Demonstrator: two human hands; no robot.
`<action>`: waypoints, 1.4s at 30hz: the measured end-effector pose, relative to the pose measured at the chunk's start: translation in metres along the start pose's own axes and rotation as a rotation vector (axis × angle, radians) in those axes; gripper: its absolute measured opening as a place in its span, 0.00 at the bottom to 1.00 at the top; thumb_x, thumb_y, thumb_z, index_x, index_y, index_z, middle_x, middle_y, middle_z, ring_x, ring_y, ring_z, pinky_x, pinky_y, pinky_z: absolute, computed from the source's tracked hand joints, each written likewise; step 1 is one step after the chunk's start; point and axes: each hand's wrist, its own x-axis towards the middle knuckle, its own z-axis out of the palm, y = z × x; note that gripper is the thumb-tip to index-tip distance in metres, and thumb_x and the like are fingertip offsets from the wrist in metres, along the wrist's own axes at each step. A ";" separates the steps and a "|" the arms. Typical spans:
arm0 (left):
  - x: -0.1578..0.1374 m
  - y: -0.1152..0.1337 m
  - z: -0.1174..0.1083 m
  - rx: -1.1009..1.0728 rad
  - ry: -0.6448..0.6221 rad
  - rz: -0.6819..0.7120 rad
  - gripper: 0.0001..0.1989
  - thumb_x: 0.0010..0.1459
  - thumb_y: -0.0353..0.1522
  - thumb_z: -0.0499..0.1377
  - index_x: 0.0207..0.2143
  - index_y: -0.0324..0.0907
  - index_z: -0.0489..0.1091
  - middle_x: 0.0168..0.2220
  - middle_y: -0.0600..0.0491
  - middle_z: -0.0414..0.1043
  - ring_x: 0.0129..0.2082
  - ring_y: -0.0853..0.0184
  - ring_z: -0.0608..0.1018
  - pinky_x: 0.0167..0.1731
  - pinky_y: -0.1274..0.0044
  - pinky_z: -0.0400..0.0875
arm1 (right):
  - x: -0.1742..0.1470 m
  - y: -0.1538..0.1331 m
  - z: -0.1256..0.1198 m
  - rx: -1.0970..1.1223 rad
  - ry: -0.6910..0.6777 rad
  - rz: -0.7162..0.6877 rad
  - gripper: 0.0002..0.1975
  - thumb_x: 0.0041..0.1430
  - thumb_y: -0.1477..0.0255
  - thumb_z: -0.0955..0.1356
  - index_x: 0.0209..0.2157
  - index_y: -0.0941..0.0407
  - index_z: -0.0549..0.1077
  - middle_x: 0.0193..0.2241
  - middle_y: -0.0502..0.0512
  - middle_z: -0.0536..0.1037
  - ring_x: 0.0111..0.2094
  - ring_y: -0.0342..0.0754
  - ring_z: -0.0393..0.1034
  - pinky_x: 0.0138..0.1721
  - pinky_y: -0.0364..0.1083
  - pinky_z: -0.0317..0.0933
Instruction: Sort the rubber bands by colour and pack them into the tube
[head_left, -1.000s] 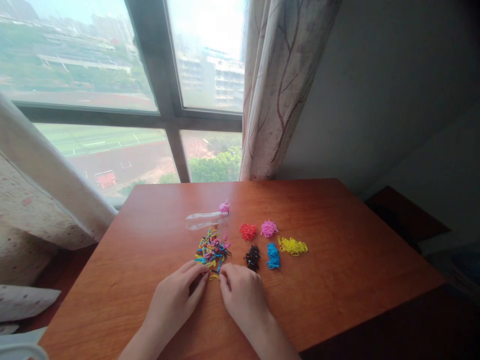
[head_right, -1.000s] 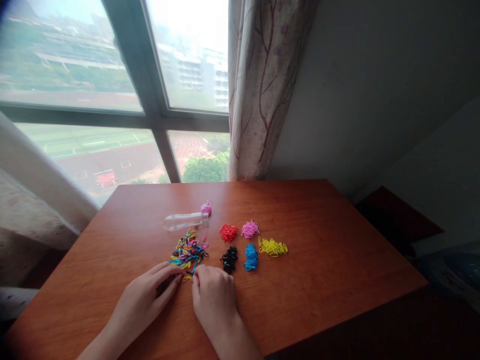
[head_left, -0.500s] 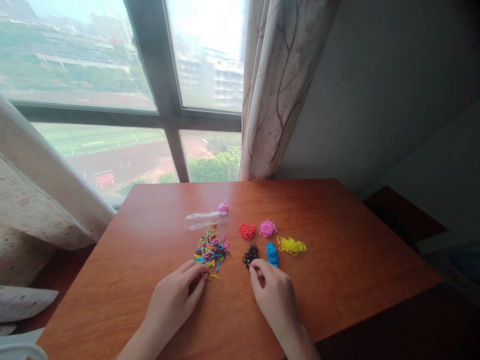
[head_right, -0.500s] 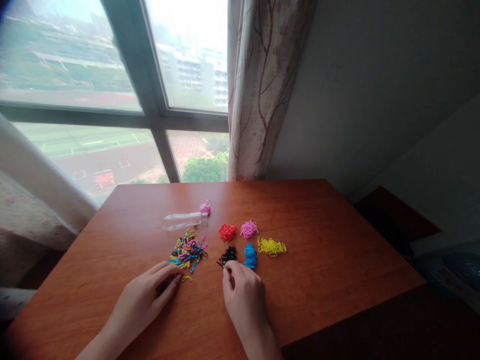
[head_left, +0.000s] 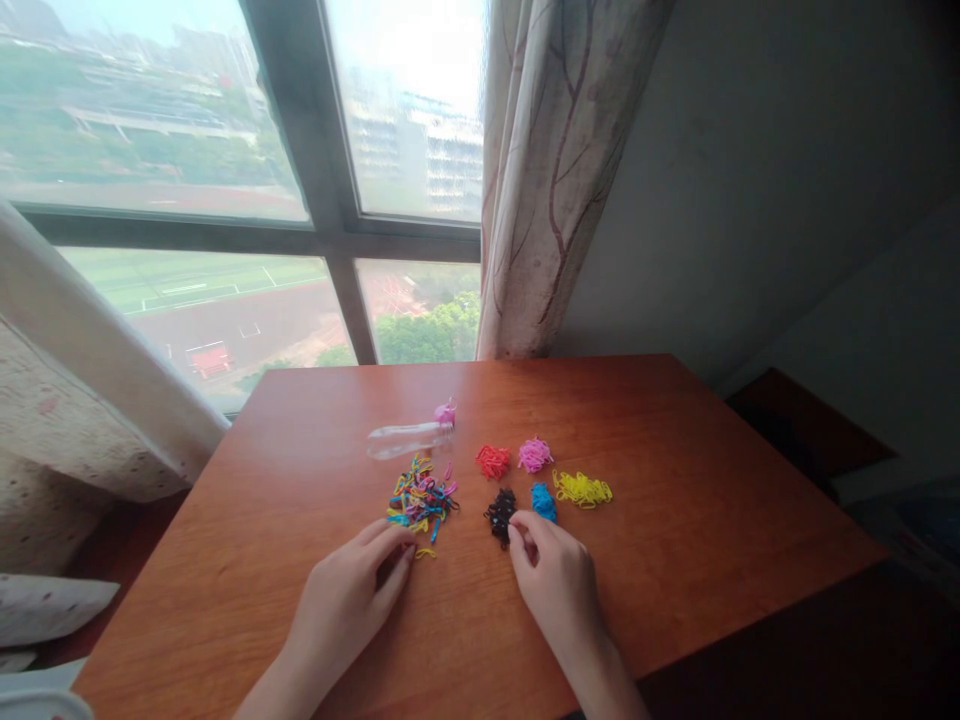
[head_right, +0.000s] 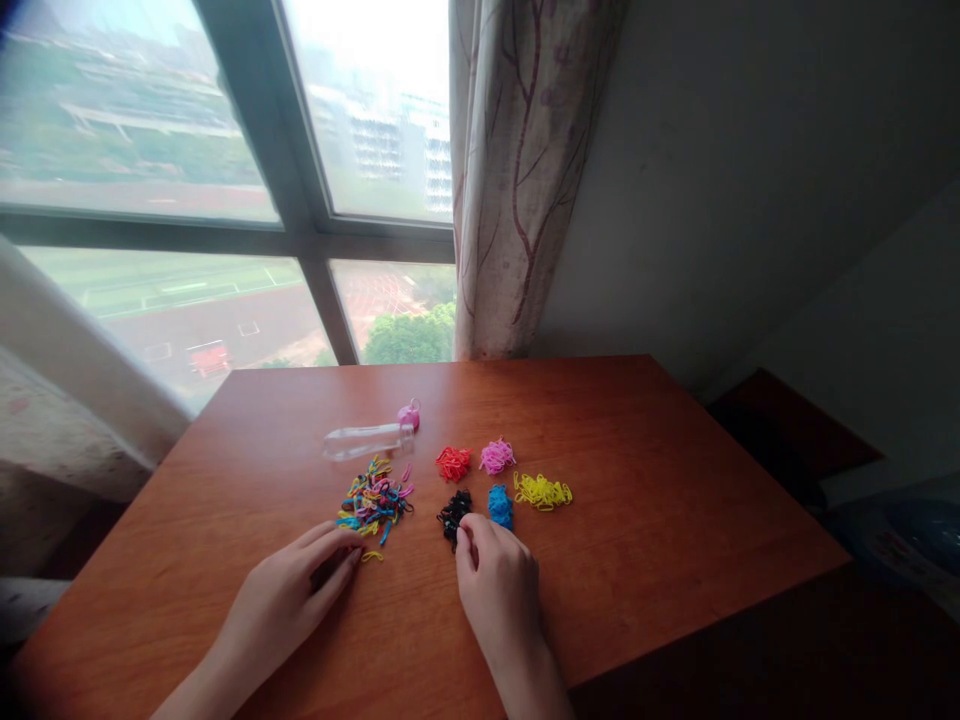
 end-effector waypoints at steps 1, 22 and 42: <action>0.000 0.000 0.000 -0.003 0.000 0.000 0.11 0.63 0.35 0.52 0.38 0.50 0.75 0.41 0.56 0.79 0.35 0.66 0.82 0.32 0.80 0.73 | 0.000 -0.002 0.000 0.001 0.003 -0.008 0.10 0.64 0.75 0.62 0.34 0.54 0.75 0.28 0.52 0.79 0.27 0.46 0.73 0.31 0.41 0.57; -0.002 0.000 0.000 -0.027 -0.062 -0.040 0.10 0.64 0.34 0.52 0.40 0.49 0.73 0.43 0.54 0.77 0.39 0.65 0.80 0.36 0.78 0.72 | -0.012 -0.056 0.034 -0.018 -0.254 -0.123 0.07 0.60 0.79 0.65 0.31 0.52 0.70 0.28 0.47 0.78 0.30 0.45 0.73 0.30 0.42 0.53; -0.004 0.000 0.004 0.071 -0.107 0.024 0.11 0.64 0.31 0.49 0.36 0.48 0.72 0.38 0.54 0.75 0.35 0.66 0.79 0.33 0.80 0.70 | -0.016 -0.051 0.038 0.038 -0.218 -0.125 0.07 0.59 0.79 0.64 0.31 0.53 0.69 0.28 0.48 0.77 0.30 0.45 0.71 0.30 0.43 0.52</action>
